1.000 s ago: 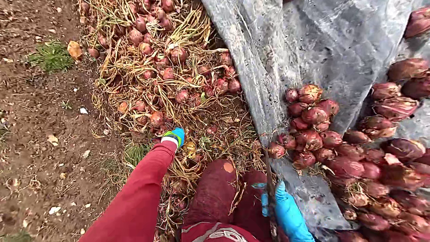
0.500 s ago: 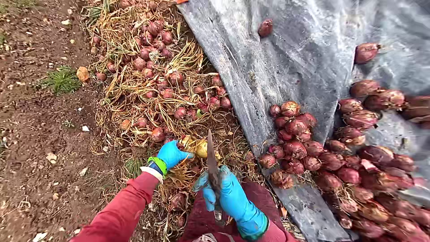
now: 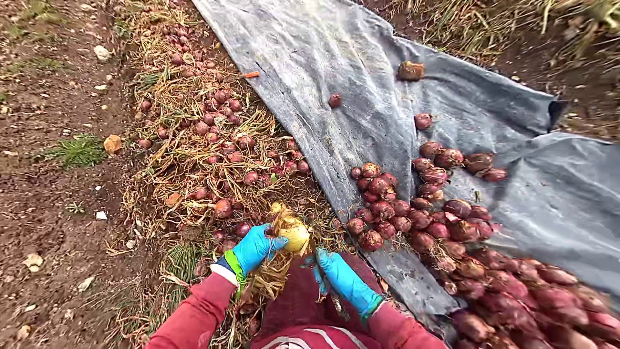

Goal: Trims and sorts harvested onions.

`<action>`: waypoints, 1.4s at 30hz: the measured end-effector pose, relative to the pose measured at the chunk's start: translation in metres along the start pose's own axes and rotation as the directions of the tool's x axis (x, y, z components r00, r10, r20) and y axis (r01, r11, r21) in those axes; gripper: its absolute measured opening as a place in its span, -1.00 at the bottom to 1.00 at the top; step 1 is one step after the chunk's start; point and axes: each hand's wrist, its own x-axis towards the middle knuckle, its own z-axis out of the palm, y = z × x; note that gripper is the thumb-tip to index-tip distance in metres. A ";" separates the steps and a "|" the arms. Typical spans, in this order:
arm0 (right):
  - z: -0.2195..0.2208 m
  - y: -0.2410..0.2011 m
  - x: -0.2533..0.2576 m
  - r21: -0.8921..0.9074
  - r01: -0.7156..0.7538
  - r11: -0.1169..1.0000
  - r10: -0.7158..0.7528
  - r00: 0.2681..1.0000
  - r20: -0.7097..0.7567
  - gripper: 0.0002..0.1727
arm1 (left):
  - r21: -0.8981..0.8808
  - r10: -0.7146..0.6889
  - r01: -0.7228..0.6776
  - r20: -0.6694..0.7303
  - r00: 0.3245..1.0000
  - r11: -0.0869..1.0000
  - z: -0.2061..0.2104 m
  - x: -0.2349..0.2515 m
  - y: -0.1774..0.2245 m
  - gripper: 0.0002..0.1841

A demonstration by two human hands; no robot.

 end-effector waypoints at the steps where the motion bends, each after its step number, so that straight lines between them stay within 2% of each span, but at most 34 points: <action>1: 0.008 -0.002 -0.004 0.021 0.028 0.999 -0.027 0.999 -0.036 -0.11 | 0.211 -0.010 0.000 0.049 0.999 0.977 0.009 0.000 0.003 -0.48; 2: 0.013 -0.004 -0.006 0.050 0.057 0.997 -0.052 0.995 -0.089 -0.17 | 0.370 -0.017 -0.020 0.096 0.995 0.929 0.016 -0.001 0.004 -0.41; 4: 0.014 -0.009 -0.001 0.014 0.115 0.993 -0.110 0.974 -0.200 -0.14 | 0.525 -0.012 -0.068 0.148 0.989 0.848 0.021 0.003 0.008 -0.36; 6: 0.004 -0.014 0.016 -0.167 0.133 0.977 -0.170 0.958 -0.229 -0.02 | 0.656 -0.054 -0.065 0.160 0.986 0.752 0.014 0.018 0.024 -0.28; 8: -0.009 -0.022 0.027 -0.322 0.030 0.946 -0.100 0.974 -0.202 -0.03 | 0.786 -0.139 0.014 0.092 0.986 0.618 0.004 0.038 0.030 -0.18; 10: -0.025 -0.036 0.030 -0.342 -0.033 0.939 -0.013 0.991 -0.132 -0.07 | 0.845 -0.198 0.126 -0.024 0.980 0.520 -0.011 0.063 0.020 -0.16; 11: -0.031 -0.039 0.030 -0.265 -0.021 0.964 -0.009 0.993 -0.114 -0.09 | 0.813 -0.203 0.187 -0.087 0.975 0.551 -0.018 0.076 0.012 -0.16; 12: -0.037 -0.038 0.032 -0.172 -0.017 0.985 -0.004 0.992 -0.126 -0.10 | 0.738 -0.186 0.229 -0.142 0.972 0.634 -0.024 0.086 0.003 -0.20; 14: -0.047 -0.023 0.043 -0.125 -0.109 0.986 0.087 0.982 -0.170 -0.08 | 0.541 -0.132 0.207 -0.174 0.976 0.815 -0.019 0.093 -0.007 -0.36; 15: -0.052 -0.011 0.049 -0.194 -0.186 0.963 0.160 0.977 -0.142 -0.05 | 0.489 -0.115 0.168 -0.136 0.984 0.856 -0.009 0.093 -0.006 -0.44; 16: -0.055 -0.003 0.052 -0.269 -0.232 0.935 0.218 0.973 -0.080 -0.03 | 0.521 -0.125 0.140 -0.063 0.990 0.842 0.005 0.092 -0.001 -0.51; 17: -0.055 0.001 0.053 -0.313 -0.235 0.920 0.242 0.970 -0.015 -0.03 | 0.609 -0.168 0.103 0.052 0.984 0.786 0.019 0.093 0.008 -0.54; 19: -0.053 -0.002 0.051 -0.290 -0.201 0.936 0.223 0.974 0.044 -0.10 | 0.782 -0.279 -0.078 0.312 0.908 0.619 0.049 0.098 0.031 -0.56; 20: -0.052 -0.002 0.046 -0.238 -0.195 0.952 0.209 0.977 0.033 -0.18 | 0.815 -0.318 -0.160 0.386 0.866 0.556 0.062 0.100 0.043 -0.60; 21: -0.050 0.000 0.039 -0.180 -0.182 0.967 0.182 0.983 -0.017 -0.16 | 0.832 -0.327 -0.210 0.416 0.849 0.513 0.070 0.102 0.050 -0.65; 22: -0.050 -0.001 0.030 -0.141 -0.158 0.977 0.145 0.985 -0.094 -0.05 | 0.836 -0.297 -0.225 0.410 0.863 0.500 0.072 0.105 0.053 -0.71; 23: -0.053 -0.004 0.020 -0.096 -0.125 0.988 0.104 0.976 -0.193 0.01 | 0.836 -0.245 -0.199 0.364 0.899 0.512 0.068 0.109 0.054 -0.75; 25: -0.063 -0.001 -0.004 0.085 0.037 0.996 0.004 0.900 -0.437 0.04 | 0.793 -0.174 -0.008 0.143 0.974 0.609 0.045 0.116 0.043 -0.75; 27: -0.081 0.004 -0.025 0.170 0.143 0.975 -0.006 0.783 -0.622 0.05 | 0.542 -0.122 0.187 -0.153 0.981 0.819 0.001 0.112 0.015 -0.74; 28: -0.087 0.011 -0.036 0.167 0.136 0.977 0.007 0.754 -0.657 0.05 | 0.400 -0.117 0.234 -0.297 0.948 0.886 -0.024 0.103 -0.006 -0.72; 29: -0.090 0.020 -0.045 0.143 0.111 0.983 0.014 0.741 -0.671 0.05 | 0.344 -0.123 0.287 -0.428 0.896 0.894 -0.053 0.091 -0.026 -0.70; 30: -0.092 0.028 -0.051 0.120 0.088 0.989 0.015 0.742 -0.670 0.05 | 0.363 -0.124 0.364 -0.541 0.832 0.857 -0.083 0.079 -0.043 -0.67; 32: -0.088 0.039 -0.060 0.095 0.039 0.995 0.032 0.764 -0.644 0.05 | 0.408 -0.161 0.584 -0.707 0.688 0.702 -0.134 0.050 -0.072 -0.60; 34: -0.071 0.048 -0.067 0.110 0.024 0.994 0.049 0.787 -0.615 0.03 | 0.373 -0.149 0.696 -0.811 0.566 0.614 -0.150 0.015 -0.086 -0.64; 35: -0.063 0.052 -0.068 0.122 0.029 0.992 0.051 0.796 -0.603 0.02 | 0.370 -0.118 0.691 -0.828 0.549 0.621 -0.140 0.004 -0.081 -0.67; 36: -0.058 0.055 -0.066 0.135 0.035 0.990 0.052 0.806 -0.590 0.02 | 0.409 -0.071 0.652 -0.812 0.579 0.638 -0.121 0.001 -0.070 -0.72; 37: -0.055 0.055 -0.063 0.146 0.029 0.989 0.061 0.815 -0.577 0.03 | 0.483 -0.028 0.589 -0.757 0.652 0.648 -0.092 0.007 -0.056 -0.75; 38: -0.054 0.055 -0.058 0.150 0.018 0.989 0.072 0.819 -0.569 0.03 | 0.595 0.017 0.491 -0.647 0.762 0.636 -0.060 0.021 -0.045 -0.75; 39: -0.053 0.054 -0.053 0.160 0.007 0.987 0.085 0.824 -0.560 0.03 | 0.730 0.058 0.346 -0.465 0.883 0.590 -0.027 0.040 -0.044 -0.73; 40: -0.054 0.053 -0.049 0.159 -0.012 0.987 0.099 0.830 -0.548 0.02 | 0.841 0.074 0.154 -0.224 0.972 0.519 0.003 0.064 -0.051 -0.70; 41: -0.055 0.051 -0.045 0.155 -0.026 0.988 0.106 0.837 -0.537 0.01 | 0.897 0.051 -0.043 0.022 0.998 0.441 0.029 0.092 -0.064 -0.64; 42: -0.058 0.049 -0.039 0.147 -0.039 0.988 0.112 0.843 -0.526 0.02 | 0.911 0.005 -0.212 0.225 0.974 0.353 0.049 0.122 -0.082 -0.60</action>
